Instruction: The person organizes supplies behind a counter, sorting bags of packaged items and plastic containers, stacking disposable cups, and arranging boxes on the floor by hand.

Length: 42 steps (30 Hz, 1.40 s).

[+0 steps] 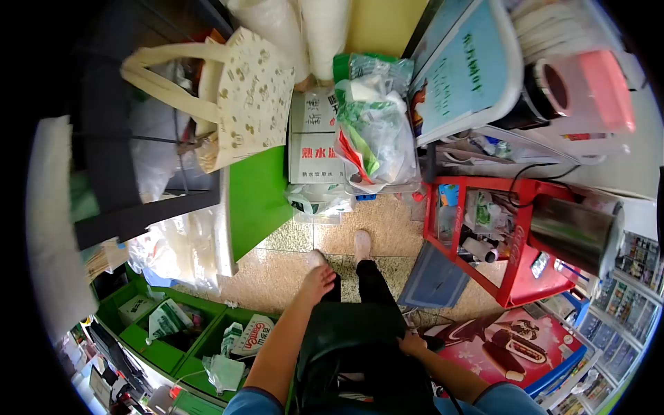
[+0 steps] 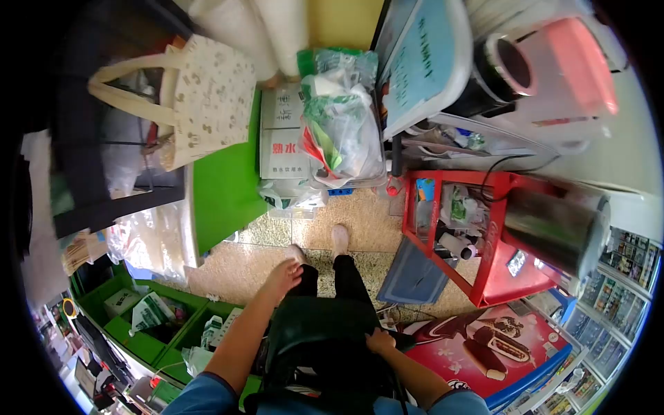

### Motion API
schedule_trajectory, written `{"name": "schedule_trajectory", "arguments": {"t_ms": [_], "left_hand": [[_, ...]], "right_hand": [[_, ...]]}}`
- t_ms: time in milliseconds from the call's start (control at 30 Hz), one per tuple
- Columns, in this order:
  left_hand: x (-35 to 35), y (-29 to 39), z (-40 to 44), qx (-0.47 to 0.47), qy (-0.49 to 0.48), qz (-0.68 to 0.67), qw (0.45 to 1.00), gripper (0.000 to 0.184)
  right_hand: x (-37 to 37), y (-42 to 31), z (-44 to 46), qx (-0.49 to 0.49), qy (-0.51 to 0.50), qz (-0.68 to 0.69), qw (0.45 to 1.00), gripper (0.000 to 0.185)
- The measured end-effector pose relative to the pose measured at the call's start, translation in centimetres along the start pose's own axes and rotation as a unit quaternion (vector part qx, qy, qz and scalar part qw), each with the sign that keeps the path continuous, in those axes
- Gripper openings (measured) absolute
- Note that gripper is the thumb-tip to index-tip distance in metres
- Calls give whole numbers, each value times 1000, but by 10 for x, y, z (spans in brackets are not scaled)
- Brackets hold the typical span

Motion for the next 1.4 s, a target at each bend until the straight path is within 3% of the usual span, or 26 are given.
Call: {"name": "schedule_trajectory", "arguments": {"t_ms": [67,133,200,267,300,367,400,433,467,533,600,633,700,833,867,933,967,1067,1100,1200,1400], "left_hand": [[1,13,48,-26,26,-45,998,37],[-25,49,63,-19,126,-94,987,51],[-38,73,90,-19,161,-65,985,76],[-42,88,116,-10,177,-40,983,81],[-41,92,128,-6,180,-46,982,81],[-39,98,147,-12,141,44,989,70],[-34,95,156,-7,142,40,989,70],[-27,90,166,-49,149,46,987,55],[-22,86,171,-92,156,52,982,40],[-26,81,150,-127,155,31,979,34],[-37,77,107,-155,154,-9,976,30],[-39,69,84,-146,142,-47,978,29],[-32,45,44,-157,87,-50,982,28],[-43,20,-68,-156,57,-159,973,19],[-35,2,-74,-165,17,-142,976,20],[-36,-19,-95,-161,24,-174,971,22],[-40,-21,-108,-164,21,-182,969,22],[-38,-36,-121,-197,8,-193,961,16],[-34,-38,-123,-213,6,-205,955,15],[-15,-43,-138,-236,9,-227,945,20],[54,-100,-154,-248,47,-380,890,26]], "right_hand": [[-2,-2,8,-18,-12,-5,1000,55],[-3,1,31,-38,-22,-15,999,57],[1,-3,71,40,-67,-12,997,57],[26,-30,107,140,11,16,990,52],[42,-51,123,106,37,83,990,45],[91,-102,122,166,171,118,964,35],[107,-124,124,214,188,191,939,32],[119,-141,124,259,204,264,907,29],[132,-158,120,267,190,288,900,33],[148,-178,117,280,176,309,892,38],[157,-191,117,303,190,315,879,61],[161,-194,110,309,190,309,879,61],[172,-197,87,338,300,236,860,83],[170,-191,74,444,241,182,843,93],[167,-188,76,496,179,115,842,92],[152,-182,60,522,50,190,830,82],[150,-176,61,544,107,38,831,70],[136,-173,42,568,54,-20,821,46],[135,-177,16,576,134,-124,797,47],[114,-180,-16,509,6,103,854,47],[80,-199,-60,445,33,-17,895,53]]}}
Point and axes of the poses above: each hand's wrist, its own z-axis towards the middle knuckle, its own x-axis out of the back of the hand, y = z × x, the point moved 1 cm from there along z, towards the middle knuckle, and after that the axes turned 7 degrees about -x, right-handed, at the moved point
